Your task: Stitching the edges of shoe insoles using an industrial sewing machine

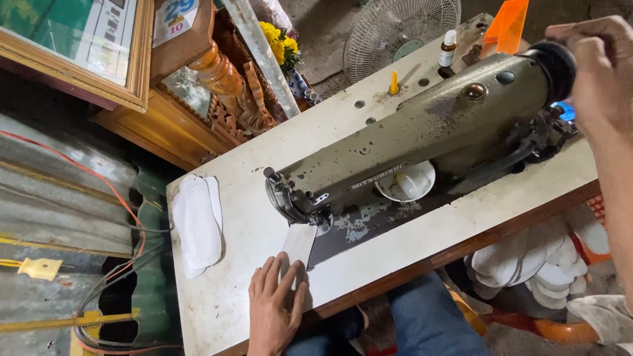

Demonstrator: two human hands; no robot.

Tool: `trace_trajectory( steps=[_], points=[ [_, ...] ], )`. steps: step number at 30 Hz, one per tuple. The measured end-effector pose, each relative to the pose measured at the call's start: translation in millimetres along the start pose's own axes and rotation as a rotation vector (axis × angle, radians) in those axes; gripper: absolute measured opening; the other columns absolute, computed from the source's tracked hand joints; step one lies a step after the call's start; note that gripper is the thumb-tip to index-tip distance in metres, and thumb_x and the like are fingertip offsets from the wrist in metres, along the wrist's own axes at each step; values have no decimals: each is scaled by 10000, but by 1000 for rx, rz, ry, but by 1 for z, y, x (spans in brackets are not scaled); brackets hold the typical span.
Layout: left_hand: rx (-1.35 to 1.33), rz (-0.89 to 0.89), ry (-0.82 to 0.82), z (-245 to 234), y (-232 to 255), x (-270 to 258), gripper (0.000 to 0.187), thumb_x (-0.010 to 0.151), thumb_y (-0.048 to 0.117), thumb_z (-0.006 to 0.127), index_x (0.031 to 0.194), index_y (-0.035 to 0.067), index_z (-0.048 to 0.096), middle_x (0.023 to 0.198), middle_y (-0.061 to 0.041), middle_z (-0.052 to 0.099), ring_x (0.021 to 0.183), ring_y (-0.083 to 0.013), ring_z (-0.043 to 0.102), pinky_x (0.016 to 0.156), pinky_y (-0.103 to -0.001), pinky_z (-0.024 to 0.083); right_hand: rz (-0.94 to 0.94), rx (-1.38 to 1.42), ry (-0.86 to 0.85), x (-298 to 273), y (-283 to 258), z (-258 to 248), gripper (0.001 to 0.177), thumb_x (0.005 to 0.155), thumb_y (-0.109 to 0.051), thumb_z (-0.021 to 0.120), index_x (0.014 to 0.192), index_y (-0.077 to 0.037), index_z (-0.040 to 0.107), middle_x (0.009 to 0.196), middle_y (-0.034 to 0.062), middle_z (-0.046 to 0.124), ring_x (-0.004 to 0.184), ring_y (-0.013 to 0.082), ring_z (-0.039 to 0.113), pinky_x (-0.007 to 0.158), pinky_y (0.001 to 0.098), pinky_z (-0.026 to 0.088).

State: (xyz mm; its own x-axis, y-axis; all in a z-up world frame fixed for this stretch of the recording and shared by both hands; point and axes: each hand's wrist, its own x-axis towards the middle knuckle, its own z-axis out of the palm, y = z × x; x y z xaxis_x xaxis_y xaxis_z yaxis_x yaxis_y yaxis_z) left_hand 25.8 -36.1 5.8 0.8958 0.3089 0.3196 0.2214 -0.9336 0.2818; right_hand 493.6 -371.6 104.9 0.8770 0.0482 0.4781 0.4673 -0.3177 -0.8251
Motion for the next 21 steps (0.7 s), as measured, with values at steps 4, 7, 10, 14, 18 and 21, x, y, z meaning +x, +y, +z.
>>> trace_trajectory(
  steps=[4, 7, 10, 14, 18, 21],
  points=[
    [40, 11, 20, 5, 7, -1, 463, 952, 390, 652, 1381, 217, 662, 1504, -132, 558, 1383, -351, 481, 1122, -563, 372, -342, 67, -64, 13, 35, -2, 137, 1286, 2, 547, 1389, 10, 636, 1336, 190, 689, 1212, 298, 659, 992, 398, 541],
    [56, 24, 56, 4, 20, 0, 439, 930, 383, 690, 1325, 193, 690, 1432, -142, 606, 1300, -335, 534, 1080, -542, 418, -310, 37, -165, 1, 6, -7, 217, 1323, -17, 509, 1488, 115, 559, 1373, 325, 665, 1242, 410, 669, 982, 477, 577],
    [63, 9, 58, 6, 31, 0, 443, 931, 449, 685, 1291, 193, 712, 1424, -135, 607, 1223, -333, 542, 1042, -545, 433, -265, 47, -268, 0, 7, -8, 332, 1320, -154, 458, 1531, 101, 484, 1428, 336, 546, 1318, 520, 549, 1083, 626, 541],
    [55, -15, 50, 10, 44, -1, 427, 943, 469, 662, 1273, 203, 713, 1404, -119, 605, 1177, -342, 541, 975, -520, 446, -186, -50, -144, 5, 36, -9, 266, 1304, -190, 557, 1447, -33, 717, 1257, 118, 705, 1141, 216, 650, 868, 358, 521],
    [59, -27, 109, 14, 51, 2, 431, 942, 462, 669, 1274, 192, 714, 1422, -120, 611, 1236, -341, 537, 991, -510, 438, -249, -107, -145, 1, 42, -15, 279, 1342, -148, 550, 1492, 28, 706, 1256, 187, 692, 1133, 292, 650, 861, 421, 523],
    [92, -58, 105, 20, 45, 3, 435, 974, 447, 627, 1336, 211, 677, 1480, -108, 579, 1358, -348, 494, 1114, -571, 363, -279, -235, -213, -14, 10, -23, 397, 1362, -199, 485, 1560, 130, 585, 1329, 356, 624, 1133, 526, 608, 811, 617, 523]
  ],
)
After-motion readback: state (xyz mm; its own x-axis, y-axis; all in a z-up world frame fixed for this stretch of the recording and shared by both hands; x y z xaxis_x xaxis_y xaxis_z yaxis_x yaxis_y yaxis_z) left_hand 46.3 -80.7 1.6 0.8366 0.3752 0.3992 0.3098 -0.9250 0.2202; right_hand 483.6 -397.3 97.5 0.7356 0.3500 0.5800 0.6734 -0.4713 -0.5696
